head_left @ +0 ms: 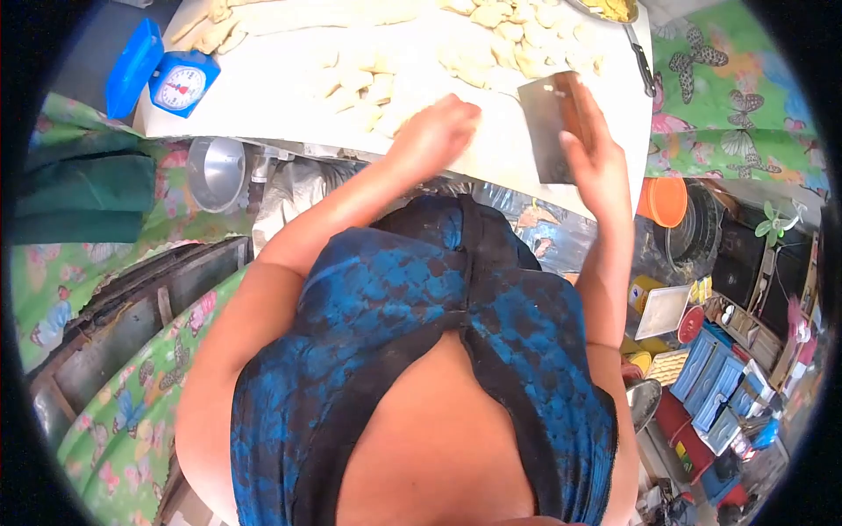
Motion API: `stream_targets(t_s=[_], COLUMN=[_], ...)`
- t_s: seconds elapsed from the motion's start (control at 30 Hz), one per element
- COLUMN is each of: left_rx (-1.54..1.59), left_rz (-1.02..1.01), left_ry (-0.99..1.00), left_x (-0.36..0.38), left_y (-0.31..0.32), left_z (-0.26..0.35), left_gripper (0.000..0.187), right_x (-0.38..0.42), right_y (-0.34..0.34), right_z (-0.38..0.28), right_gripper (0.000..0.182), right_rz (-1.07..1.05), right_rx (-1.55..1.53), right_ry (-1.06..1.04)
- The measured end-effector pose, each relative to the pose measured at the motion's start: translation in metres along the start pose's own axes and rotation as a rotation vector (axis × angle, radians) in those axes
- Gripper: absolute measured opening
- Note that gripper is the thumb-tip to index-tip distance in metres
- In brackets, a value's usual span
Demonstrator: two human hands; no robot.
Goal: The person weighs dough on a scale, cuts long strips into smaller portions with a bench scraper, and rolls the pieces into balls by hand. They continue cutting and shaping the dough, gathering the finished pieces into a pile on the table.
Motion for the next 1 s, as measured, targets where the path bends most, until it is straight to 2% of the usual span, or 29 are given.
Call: stream_targets(t_s=[0.03,0.07,0.1,0.13,0.2,0.27,0.33,0.43,0.47,0.53,0.57,0.63,0.73,0.87,0.93,1.0], left_rx=[0.000,-0.276,-0.552,-0.550,-0.377,-0.257,-0.245,-0.259,-0.257,-0.214,-0.214,-0.195,-0.183,-0.145,0.022,0.032], left_rz=[-0.001,0.121,0.243,0.240,0.209,-0.086,-0.128,-0.200,-0.198,-0.138,-0.142,-0.144,-0.217,-0.217,-0.091,-0.108], left_ry=[-0.001,0.041,0.081,0.077,0.354,0.500,0.601,0.613,0.612,0.649,0.649,0.649,0.555,0.523,0.472,0.476], left_x=[0.000,-0.003,-0.005,-0.009,-0.027,-0.042,-0.053,-0.059,-0.058,-0.057,-0.055,-0.046,-0.034,-0.025,-0.021,-0.017], left_y=[-0.013,-0.030,-0.038,-0.034,-0.015,0.022,0.063,0.098,0.099,0.099,0.096,0.090,0.085,0.080,0.077,0.073], left_z=[-0.001,0.002,0.004,0.006,0.020,0.040,0.057,0.061,0.060,0.054,0.052,0.045,0.040,0.036,0.034,0.031], left_gripper=[0.025,0.027,0.029,0.029,0.032,0.035,0.037,0.036,0.036,0.026,0.026,0.027,0.031,0.031,0.026,0.026], right_x=[0.011,0.021,0.035,0.044,0.065,0.075,0.079,0.078,0.078,0.078,0.078,0.080,0.082,0.079,0.076,0.076], right_y=[-0.012,-0.023,-0.033,-0.044,-0.061,-0.063,-0.058,-0.042,-0.040,-0.033,-0.031,-0.029,-0.025,-0.020,-0.019,-0.018], right_z=[0.003,0.015,0.012,0.011,0.007,0.008,0.009,0.020,0.012,0.007,0.001,-0.011,-0.018,-0.025,-0.029,-0.027], right_gripper=[0.058,0.059,0.061,0.062,0.061,0.061,0.060,0.058,0.059,0.059,0.059,0.058,0.058,0.062,0.062,0.062], right_rz=[0.069,0.115,0.233,0.277,0.241,0.231,0.217,0.207,0.180,0.190,0.190,0.083,0.072,0.021,-0.039,-0.022], right_rx=[-0.108,-0.265,-0.235,-0.217,-0.084,-0.018,0.050,0.059,0.055,0.162,0.160,0.087,0.113,0.133,0.101,0.116], right_ry=[0.031,0.052,0.041,0.046,0.268,0.250,0.231,0.169,0.276,0.225,0.228,0.376,0.354,0.366,0.392,0.347])
Point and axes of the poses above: each hand's wrist, its own x-axis away from the middle knuckle, its own y-axis out of the palm, z = x × y, the point moved 1 cm from there along -x, towards the middle knuckle, and after that the axes turned 4 degrees about -z, right-handed, at the moved point
